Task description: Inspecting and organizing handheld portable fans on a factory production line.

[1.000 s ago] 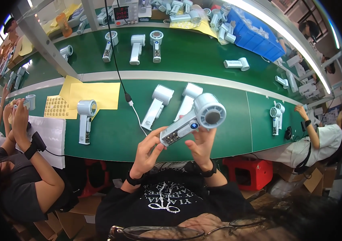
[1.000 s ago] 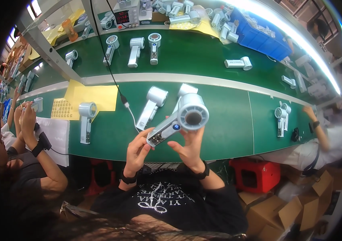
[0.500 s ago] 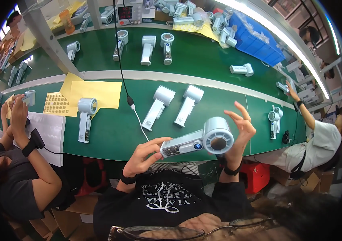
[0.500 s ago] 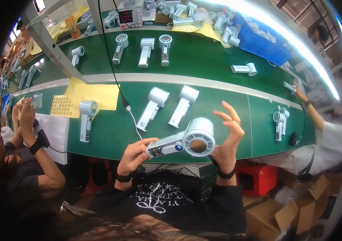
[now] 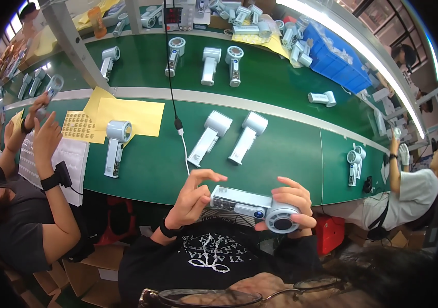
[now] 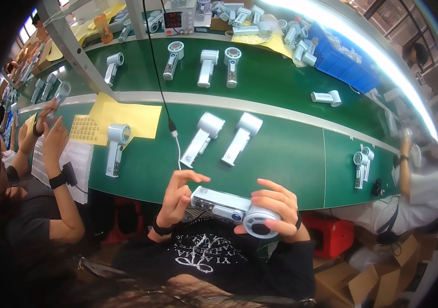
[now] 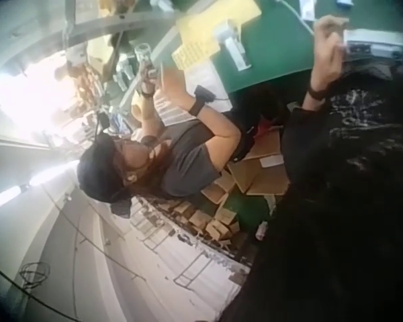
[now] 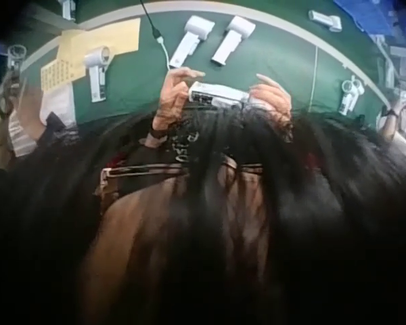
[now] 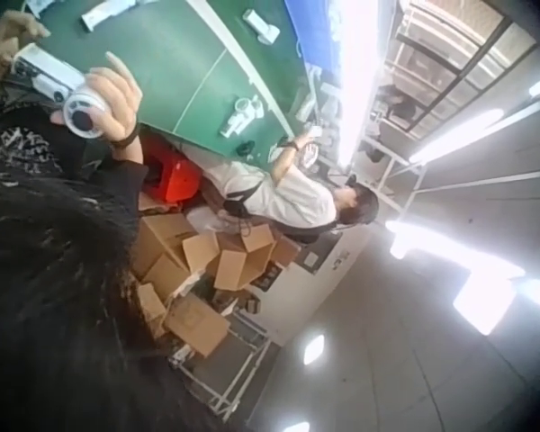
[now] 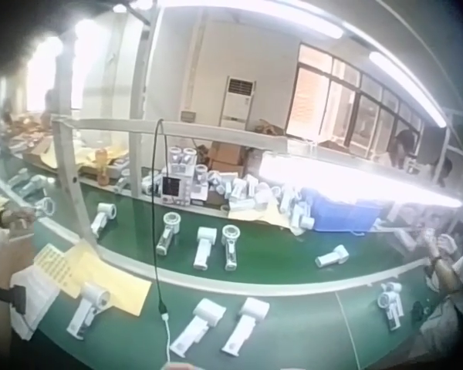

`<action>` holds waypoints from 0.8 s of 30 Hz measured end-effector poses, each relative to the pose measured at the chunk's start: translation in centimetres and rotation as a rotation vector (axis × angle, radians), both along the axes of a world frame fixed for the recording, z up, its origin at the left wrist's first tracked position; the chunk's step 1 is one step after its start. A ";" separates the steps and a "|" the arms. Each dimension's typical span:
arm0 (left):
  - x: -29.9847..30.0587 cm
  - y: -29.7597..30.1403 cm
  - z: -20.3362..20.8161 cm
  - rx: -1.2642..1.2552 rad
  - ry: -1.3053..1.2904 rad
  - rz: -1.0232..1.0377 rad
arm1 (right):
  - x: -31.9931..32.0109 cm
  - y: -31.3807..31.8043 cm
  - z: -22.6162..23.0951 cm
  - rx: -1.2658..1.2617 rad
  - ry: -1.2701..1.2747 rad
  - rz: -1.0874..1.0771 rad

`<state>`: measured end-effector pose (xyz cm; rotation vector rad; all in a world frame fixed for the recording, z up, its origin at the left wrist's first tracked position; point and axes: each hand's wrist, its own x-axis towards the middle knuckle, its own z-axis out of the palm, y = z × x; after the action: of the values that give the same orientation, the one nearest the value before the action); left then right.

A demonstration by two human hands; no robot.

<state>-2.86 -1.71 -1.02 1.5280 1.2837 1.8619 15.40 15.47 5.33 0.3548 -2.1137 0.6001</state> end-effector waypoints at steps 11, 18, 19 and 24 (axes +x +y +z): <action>-2.0 -2.0 0.0 -0.139 0.039 0.374 | 4.7 4.4 2.8 -0.235 0.562 -0.725; -1.5 -0.5 -0.3 -0.186 -0.014 0.374 | 2.3 3.5 2.3 -0.674 0.389 -0.350; -1.9 -0.4 -0.6 -0.166 -0.016 0.351 | 2.0 4.6 1.1 -1.163 0.447 0.229; -2.1 -0.4 -0.8 -0.187 0.039 0.397 | 0.5 8.2 -4.7 -1.655 0.292 0.560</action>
<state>-5.01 -2.11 -1.78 1.2869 1.8306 1.8771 15.91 23.64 0.62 0.0250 -0.6787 2.1417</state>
